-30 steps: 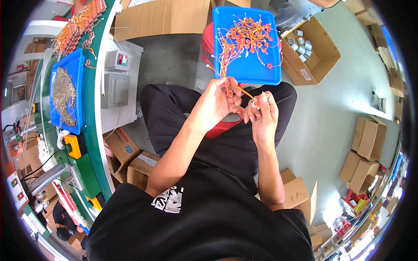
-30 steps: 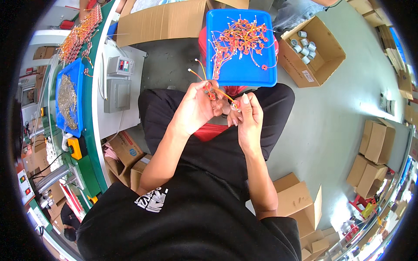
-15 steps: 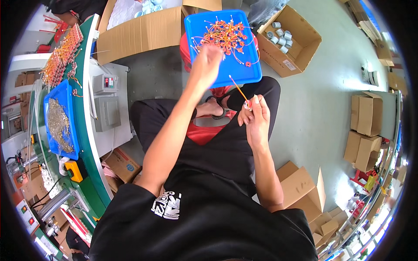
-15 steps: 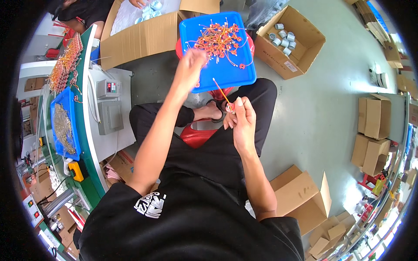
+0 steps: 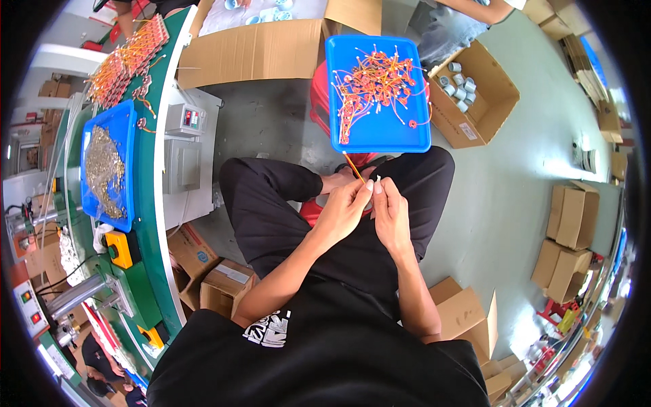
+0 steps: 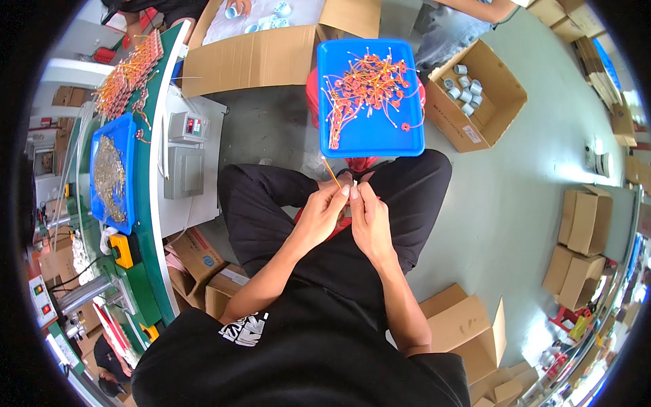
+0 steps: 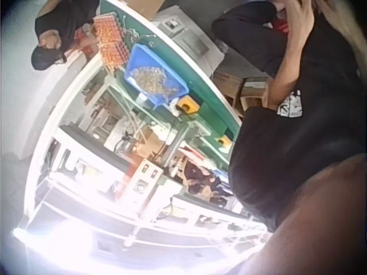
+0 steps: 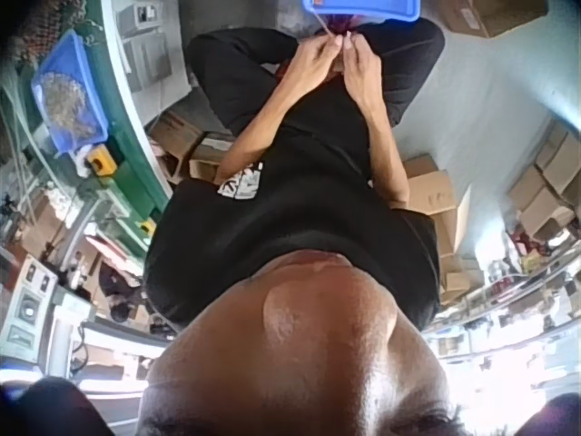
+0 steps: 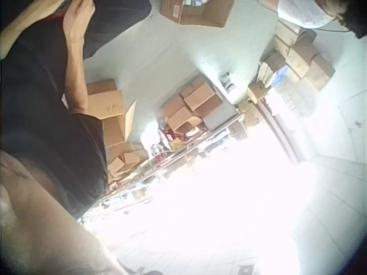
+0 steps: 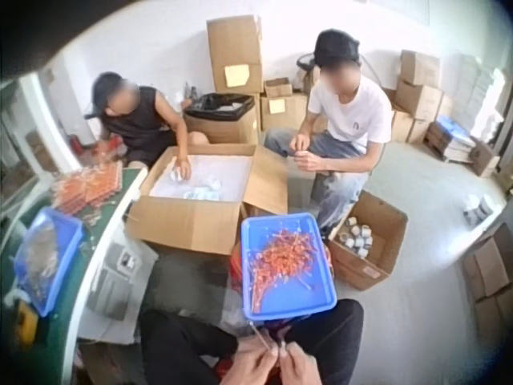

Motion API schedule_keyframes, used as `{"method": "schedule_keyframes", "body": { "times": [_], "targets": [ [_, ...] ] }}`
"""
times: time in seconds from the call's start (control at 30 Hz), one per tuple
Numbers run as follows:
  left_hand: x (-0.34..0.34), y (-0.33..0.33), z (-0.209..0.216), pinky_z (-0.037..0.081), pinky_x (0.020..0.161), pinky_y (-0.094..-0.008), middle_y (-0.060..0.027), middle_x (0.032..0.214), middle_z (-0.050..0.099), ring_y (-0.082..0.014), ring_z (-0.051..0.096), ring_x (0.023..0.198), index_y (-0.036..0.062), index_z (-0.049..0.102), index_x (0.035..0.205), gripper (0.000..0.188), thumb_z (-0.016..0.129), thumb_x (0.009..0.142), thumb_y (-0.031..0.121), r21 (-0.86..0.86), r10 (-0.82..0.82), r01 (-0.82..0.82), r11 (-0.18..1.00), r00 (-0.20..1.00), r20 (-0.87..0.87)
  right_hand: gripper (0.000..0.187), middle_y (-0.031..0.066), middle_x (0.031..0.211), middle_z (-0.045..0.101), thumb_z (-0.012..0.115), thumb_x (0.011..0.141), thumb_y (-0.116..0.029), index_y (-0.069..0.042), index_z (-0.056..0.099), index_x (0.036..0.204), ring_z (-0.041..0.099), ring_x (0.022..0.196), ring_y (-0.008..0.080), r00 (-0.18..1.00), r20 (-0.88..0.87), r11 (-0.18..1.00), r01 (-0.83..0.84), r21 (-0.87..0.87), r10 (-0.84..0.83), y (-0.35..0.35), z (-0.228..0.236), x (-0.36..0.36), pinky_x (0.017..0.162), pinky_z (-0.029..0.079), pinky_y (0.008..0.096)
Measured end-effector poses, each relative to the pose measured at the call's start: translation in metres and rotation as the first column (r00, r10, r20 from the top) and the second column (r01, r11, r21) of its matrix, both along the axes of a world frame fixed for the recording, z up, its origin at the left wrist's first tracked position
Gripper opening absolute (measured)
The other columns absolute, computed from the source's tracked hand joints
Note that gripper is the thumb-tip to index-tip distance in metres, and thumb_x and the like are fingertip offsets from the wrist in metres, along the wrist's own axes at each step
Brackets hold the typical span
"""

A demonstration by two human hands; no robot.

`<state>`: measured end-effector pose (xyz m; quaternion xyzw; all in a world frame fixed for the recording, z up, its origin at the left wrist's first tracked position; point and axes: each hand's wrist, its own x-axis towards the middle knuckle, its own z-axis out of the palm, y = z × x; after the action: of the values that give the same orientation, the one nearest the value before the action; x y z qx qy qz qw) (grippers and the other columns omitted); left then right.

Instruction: Inspecting and organizing bundles of wires with small attached circuit boards or LEDs.

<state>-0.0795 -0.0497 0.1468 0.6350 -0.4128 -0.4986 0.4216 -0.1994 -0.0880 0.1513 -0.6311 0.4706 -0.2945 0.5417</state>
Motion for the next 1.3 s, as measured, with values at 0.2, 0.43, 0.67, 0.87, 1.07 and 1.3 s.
{"method": "schedule_keyframes", "body": {
  "times": [0.2,0.43,0.67,0.87,1.07,1.3],
  "targets": [
    [0.0,-0.001,0.004,0.033,0.048,-0.0338,-0.0036,0.054,0.044,-0.0113,0.042,0.05,-0.0001,0.05,0.075,0.046,0.037,0.099,0.037,0.12,0.056,-0.017,0.993,0.942,-0.33,0.022,0.0109,0.059,0.047,0.045,0.096,-0.013,-0.001,0.043,0.078,0.047,0.05,0.0213,0.999,-0.046,0.968,0.002,-0.25,-0.014,0.002,0.004,0.007,0.048,0.038,0.0337],
    [-0.01,0.004,-0.011,0.035,0.047,-0.0354,-0.0114,0.053,0.048,-0.0196,0.046,0.047,-0.0004,0.05,0.068,0.049,0.036,0.099,0.035,0.019,0.137,-0.136,0.991,0.984,-0.111,0.013,0.0195,0.067,0.047,0.05,0.09,-0.004,0.001,0.046,0.079,0.05,0.062,0.039,0.981,-0.187,0.923,-0.114,-0.368,0.047,0.001,0.0,0.005,0.055,0.04,0.0466],
    [-0.007,-0.004,-0.006,0.031,0.035,-0.0226,0.0007,0.05,0.045,-0.0056,0.041,0.039,0.006,0.045,0.069,0.049,0.031,0.1,0.041,0.028,0.207,-0.216,0.976,0.878,-0.432,0.021,0.004,0.062,0.041,0.045,0.096,-0.009,-0.002,0.042,0.076,0.043,0.053,0.0139,0.975,-0.019,0.969,0.218,-0.113,-0.221,-0.003,-0.004,0.004,0.052,0.04,0.0289],
    [-0.003,-0.008,0.018,0.032,0.037,-0.0202,0.0032,0.053,0.041,-0.0045,0.041,0.041,0.0046,0.048,0.075,0.05,0.03,0.1,0.044,0.004,0.171,-0.193,0.981,0.86,-0.48,0.029,-0.0021,0.06,0.045,0.047,0.097,-0.021,-0.002,0.051,0.076,0.042,0.052,0.004,0.93,0.303,0.963,0.143,0.226,-0.21,-0.036,-0.009,-0.007,0.048,0.037,0.0216],
    [0.006,-0.017,0.01,0.034,0.04,-0.0201,0.0024,0.053,0.042,-0.0043,0.041,0.042,0.0029,0.052,0.08,0.045,0.034,0.1,0.04,0.104,0.167,-0.136,0.985,0.901,-0.401,0.043,0.0077,0.05,0.044,0.063,0.088,-0.026,0.003,0.048,0.062,0.038,0.045,0.0091,0.984,-0.106,0.99,0.141,0.004,-0.14,-0.096,-0.046,0.006,0.044,0.033,0.0304],
    [0.032,-0.097,-0.006,0.034,0.038,-0.0215,0.0015,0.05,0.044,-0.0061,0.042,0.039,0.0015,0.056,0.087,0.041,0.043,0.097,0.039,-0.015,-0.048,0.048,0.999,0.998,-0.047,0.046,0.019,0.052,0.039,0.056,0.091,-0.027,0.006,0.043,0.062,0.028,0.046,0.0245,0.929,-0.226,0.942,0.24,-0.236,-0.293,-0.098,-0.115,-0.015,0.046,0.032,0.0387]
  ]
}}
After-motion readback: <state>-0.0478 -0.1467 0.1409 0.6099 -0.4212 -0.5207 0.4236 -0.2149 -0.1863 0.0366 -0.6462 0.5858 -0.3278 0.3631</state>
